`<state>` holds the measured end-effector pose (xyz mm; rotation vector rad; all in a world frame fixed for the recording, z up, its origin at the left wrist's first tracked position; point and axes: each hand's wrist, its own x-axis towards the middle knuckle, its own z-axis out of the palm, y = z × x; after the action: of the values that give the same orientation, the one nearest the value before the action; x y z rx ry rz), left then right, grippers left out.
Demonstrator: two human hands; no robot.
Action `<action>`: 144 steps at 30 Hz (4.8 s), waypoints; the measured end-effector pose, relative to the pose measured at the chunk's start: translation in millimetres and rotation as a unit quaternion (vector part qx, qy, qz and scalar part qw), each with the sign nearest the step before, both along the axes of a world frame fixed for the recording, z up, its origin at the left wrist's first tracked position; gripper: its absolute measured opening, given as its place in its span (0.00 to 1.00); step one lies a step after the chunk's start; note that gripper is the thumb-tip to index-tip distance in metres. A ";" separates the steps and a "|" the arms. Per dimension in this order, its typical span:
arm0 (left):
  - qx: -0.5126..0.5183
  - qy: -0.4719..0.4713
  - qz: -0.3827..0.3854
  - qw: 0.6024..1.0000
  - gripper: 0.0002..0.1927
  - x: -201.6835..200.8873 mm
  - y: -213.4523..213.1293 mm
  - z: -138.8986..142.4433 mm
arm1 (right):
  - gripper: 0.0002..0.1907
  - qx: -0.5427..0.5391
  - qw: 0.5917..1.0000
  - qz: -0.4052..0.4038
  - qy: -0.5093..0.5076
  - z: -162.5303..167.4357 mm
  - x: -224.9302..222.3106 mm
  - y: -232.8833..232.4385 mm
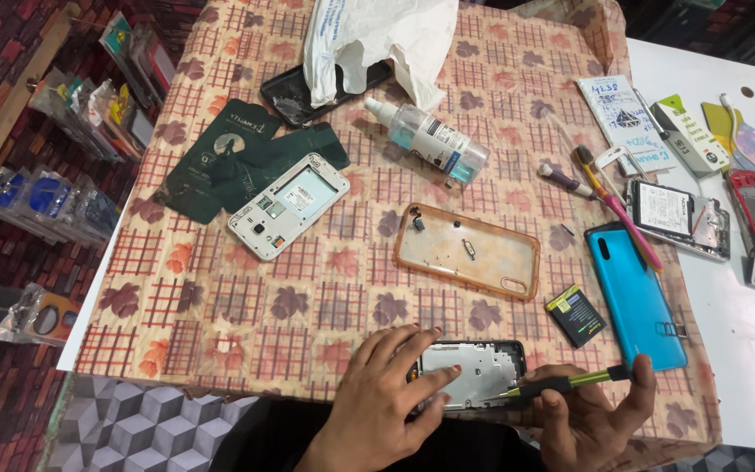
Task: The person uses a screwdriver to remove screws from the back of a disassembled smartphone. They place the removed screws into a phone case on the table. The person continues to unscrew and remove components from the device.
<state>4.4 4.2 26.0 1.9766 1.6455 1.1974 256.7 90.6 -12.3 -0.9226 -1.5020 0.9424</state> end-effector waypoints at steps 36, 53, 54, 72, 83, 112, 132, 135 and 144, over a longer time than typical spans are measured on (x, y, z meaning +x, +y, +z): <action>-0.024 0.038 0.047 0.998 0.12 13.9 3.9 -18.6 | 0.51 0.141 0.979 -0.036 -0.145 29.4 -22.6 25.4; 0.012 0.042 0.052 0.998 0.11 16.8 5.9 -16.2 | 0.51 0.232 0.949 -0.035 -0.209 25.0 -17.2 30.7; 0.014 0.044 0.053 0.998 0.10 16.8 6.0 -16.1 | 0.51 0.243 0.943 -0.033 -0.223 26.0 -16.4 30.6; 0.018 0.045 0.055 0.997 0.10 19.2 7.2 -19.6 | 0.40 0.203 0.962 0.101 -0.150 34.5 -10.9 33.4; 0.019 0.044 0.059 0.997 0.10 18.7 6.4 -17.3 | 0.38 0.162 0.973 0.101 -0.129 41.0 -12.9 29.6; 0.104 0.209 0.025 0.972 0.17 57.0 2.5 -41.9 | 0.42 0.151 0.980 0.090 -0.092 25.5 -14.5 32.9; 0.068 0.121 -0.024 0.990 0.29 41.7 0.4 -27.8 | 0.43 0.189 0.962 -0.053 -0.189 23.4 -29.3 -3.2; 0.078 0.106 -0.013 0.991 0.29 42.7 2.1 -28.3 | 0.46 0.168 0.957 -0.094 -0.215 32.8 -36.2 -1.3; 0.074 0.080 -0.032 0.994 0.23 25.6 4.4 -19.1 | 0.47 0.040 0.978 -0.013 -0.206 75.8 -42.0 27.2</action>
<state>29.9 8.6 6.9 2.2509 1.5937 1.1957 214.7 117.8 63.6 -1.1228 -1.8561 0.6903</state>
